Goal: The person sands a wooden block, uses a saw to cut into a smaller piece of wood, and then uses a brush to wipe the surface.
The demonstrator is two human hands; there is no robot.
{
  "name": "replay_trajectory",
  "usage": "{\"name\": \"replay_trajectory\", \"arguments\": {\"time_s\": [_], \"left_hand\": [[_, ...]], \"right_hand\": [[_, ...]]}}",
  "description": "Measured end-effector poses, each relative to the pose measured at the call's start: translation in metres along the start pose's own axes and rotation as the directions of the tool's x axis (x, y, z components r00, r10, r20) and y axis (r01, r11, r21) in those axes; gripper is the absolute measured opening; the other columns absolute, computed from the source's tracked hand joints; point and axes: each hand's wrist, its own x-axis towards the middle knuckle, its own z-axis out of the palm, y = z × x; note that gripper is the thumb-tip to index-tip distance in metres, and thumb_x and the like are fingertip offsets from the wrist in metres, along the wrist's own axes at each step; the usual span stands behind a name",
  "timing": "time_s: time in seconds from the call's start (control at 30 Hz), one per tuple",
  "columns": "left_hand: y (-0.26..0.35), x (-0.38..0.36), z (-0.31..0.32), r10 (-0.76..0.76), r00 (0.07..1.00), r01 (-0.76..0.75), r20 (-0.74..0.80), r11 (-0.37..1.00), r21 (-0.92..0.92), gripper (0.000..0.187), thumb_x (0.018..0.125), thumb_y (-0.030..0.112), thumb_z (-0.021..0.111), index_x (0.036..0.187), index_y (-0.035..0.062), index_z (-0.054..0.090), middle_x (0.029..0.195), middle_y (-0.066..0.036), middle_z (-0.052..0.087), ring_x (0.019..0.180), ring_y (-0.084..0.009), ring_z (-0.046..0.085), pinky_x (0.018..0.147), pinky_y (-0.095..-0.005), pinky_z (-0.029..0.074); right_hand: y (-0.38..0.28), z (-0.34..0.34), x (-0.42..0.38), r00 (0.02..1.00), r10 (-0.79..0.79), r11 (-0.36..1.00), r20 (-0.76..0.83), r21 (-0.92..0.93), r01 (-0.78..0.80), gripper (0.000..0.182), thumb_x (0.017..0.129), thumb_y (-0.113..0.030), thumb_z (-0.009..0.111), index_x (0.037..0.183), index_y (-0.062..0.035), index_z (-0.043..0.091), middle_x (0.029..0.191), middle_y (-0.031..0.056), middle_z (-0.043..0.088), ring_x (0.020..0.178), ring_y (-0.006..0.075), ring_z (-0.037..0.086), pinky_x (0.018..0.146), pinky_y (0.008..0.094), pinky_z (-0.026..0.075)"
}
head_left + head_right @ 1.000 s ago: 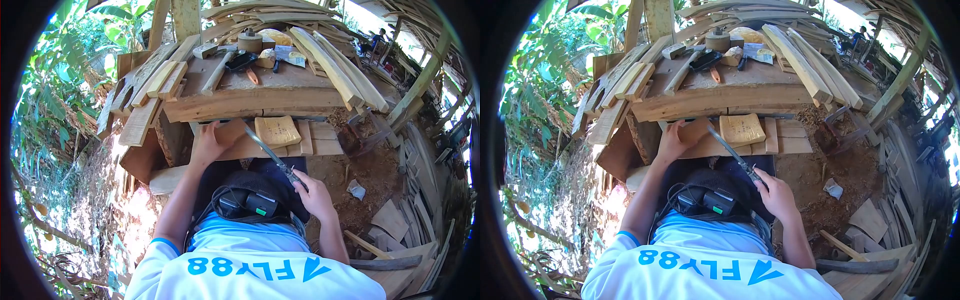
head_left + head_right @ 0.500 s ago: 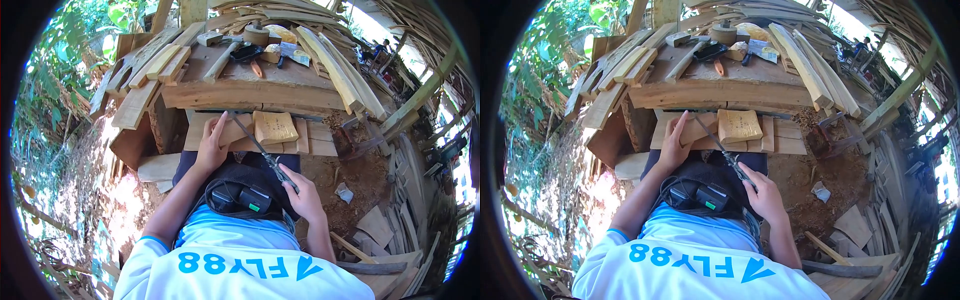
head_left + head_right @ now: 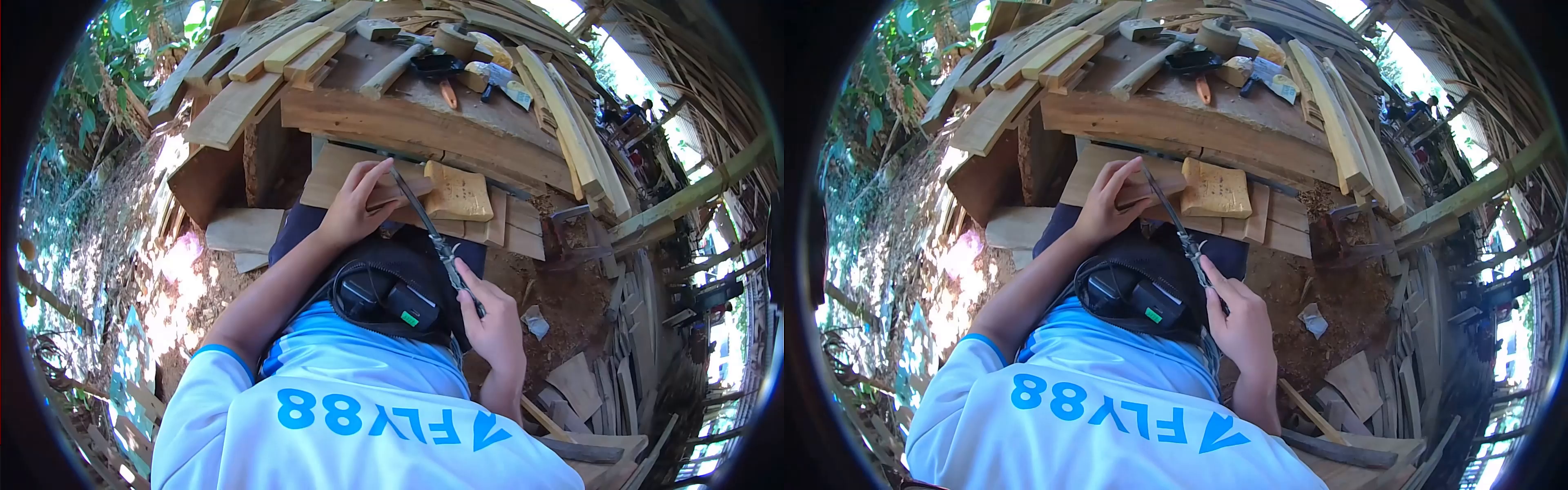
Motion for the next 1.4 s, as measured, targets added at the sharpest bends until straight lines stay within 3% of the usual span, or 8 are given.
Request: {"name": "replay_trajectory", "arguments": {"time_s": [0.07, 0.2, 0.27, 0.53, 0.77, 0.97, 1.1, 1.4], "left_hand": [[0.006, 0.001, 0.000, -0.193, 0.981, 0.193, 0.019, 0.980, -0.048, 0.064, 0.082, 0.020, 0.085, 0.139, 0.0047, 0.058, 0.114, -0.017, 0.065, 0.098, -0.0315, 0.069, 0.085, -0.0401, 0.058], [-0.006, 0.000, 0.005, -0.199, 0.976, 0.193, 0.093, 0.979, 0.065, 0.042, 0.082, 0.028, 0.085, 0.114, 0.0028, 0.070, 0.095, -0.018, 0.072, 0.088, -0.0352, 0.072, 0.079, -0.0415, 0.058], [-0.003, 0.004, 0.002, -0.391, 0.915, 0.388, 0.099, 0.921, 0.046, 0.037, 0.081, 0.035, 0.084, 0.096, 0.0021, 0.073, 0.089, -0.020, 0.074, 0.085, -0.0384, 0.072, 0.077, -0.0431, 0.058], [-0.005, 0.007, 0.002, -0.371, 0.925, 0.359, 0.083, 0.924, 0.131, 0.037, 0.079, 0.036, 0.084, 0.094, 0.0038, 0.073, 0.086, -0.020, 0.073, 0.082, -0.0389, 0.072, 0.074, -0.0443, 0.058], [-0.009, 0.004, 0.007, -0.316, 0.948, 0.306, 0.043, 0.940, 0.153, 0.035, 0.080, 0.037, 0.083, 0.092, 0.0055, 0.072, 0.083, -0.019, 0.072, 0.079, -0.0400, 0.071, 0.071, -0.0453, 0.057], [-0.009, 0.006, 0.004, -0.313, 0.946, 0.292, 0.079, 0.935, 0.199, 0.033, 0.079, 0.035, 0.082, 0.089, 0.0058, 0.070, 0.087, -0.018, 0.072, 0.082, -0.0401, 0.071, 0.075, -0.0485, 0.057], [-0.009, 0.007, 0.002, -0.328, 0.944, 0.317, 0.033, 0.930, 0.184, 0.033, 0.079, 0.035, 0.082, 0.088, 0.0054, 0.070, 0.087, -0.019, 0.072, 0.082, -0.0406, 0.071, 0.075, -0.0487, 0.057], [-0.012, 0.006, 0.005, -0.344, 0.938, 0.327, 0.052, 0.923, 0.201, 0.034, 0.079, 0.037, 0.081, 0.087, 0.0056, 0.070, 0.089, -0.019, 0.073, 0.082, -0.0401, 0.071, 0.075, -0.0481, 0.058]], "right_hand": [[-0.004, -0.005, -0.006, 1.000, -0.008, 1.000, -0.009, -0.024, 0.008, 0.050, 0.097, -0.005, 0.061, 0.146, -0.0167, 0.061, 0.084, 0.0194, 0.064, 0.074, 0.0366, 0.065, 0.071, 0.0428, 0.053], [-0.007, -0.005, -0.011, 0.999, 0.022, 0.999, 0.047, -0.024, -0.021, 0.051, 0.097, -0.004, 0.060, 0.146, -0.0166, 0.060, 0.086, 0.0198, 0.065, 0.076, 0.0374, 0.065, 0.072, 0.0429, 0.053], [0.001, 0.007, -0.002, 0.999, -0.037, 0.999, -0.003, -0.024, 0.037, 0.052, 0.097, -0.004, 0.060, 0.148, -0.0165, 0.059, 0.086, 0.0196, 0.064, 0.075, 0.0375, 0.065, 0.071, 0.0428, 0.053], [0.012, 0.037, 0.035, 0.996, -0.085, 0.996, -0.031, 0.016, 0.085, 0.054, 0.097, -0.002, 0.060, 0.149, -0.0167, 0.057, 0.082, 0.0192, 0.061, 0.073, 0.0376, 0.063, 0.070, 0.0435, 0.051], [0.011, 0.004, -0.008, 0.999, 0.031, 0.999, 0.033, 0.035, -0.032, 0.050, 0.094, 0.002, 0.063, 0.143, -0.0127, 0.064, 0.084, 0.0191, 0.064, 0.072, 0.0294, 0.061, 0.075, 0.0341, 0.051], [0.021, 0.023, 0.039, 0.999, 0.003, 1.000, 0.050, 0.013, -0.004, 0.052, 0.096, 0.001, 0.063, 0.145, -0.0152, 0.062, 0.086, 0.0180, 0.065, 0.074, 0.0322, 0.061, 0.076, 0.0343, 0.051], [0.031, 0.041, 0.057, 0.991, -0.132, 0.990, -0.017, 0.057, 0.132, 0.056, 0.096, -0.003, 0.063, 0.149, -0.0215, 0.058, 0.084, 0.0191, 0.062, 0.076, 0.0384, 0.063, 0.074, 0.0431, 0.051], [0.028, 0.008, -0.010, 0.998, 0.057, 0.997, 0.040, 0.054, -0.059, 0.051, 0.093, 0.002, 0.064, 0.143, -0.0120, 0.063, 0.083, 0.0175, 0.066, 0.072, 0.0264, 0.063, 0.077, 0.0324, 0.052]]}}
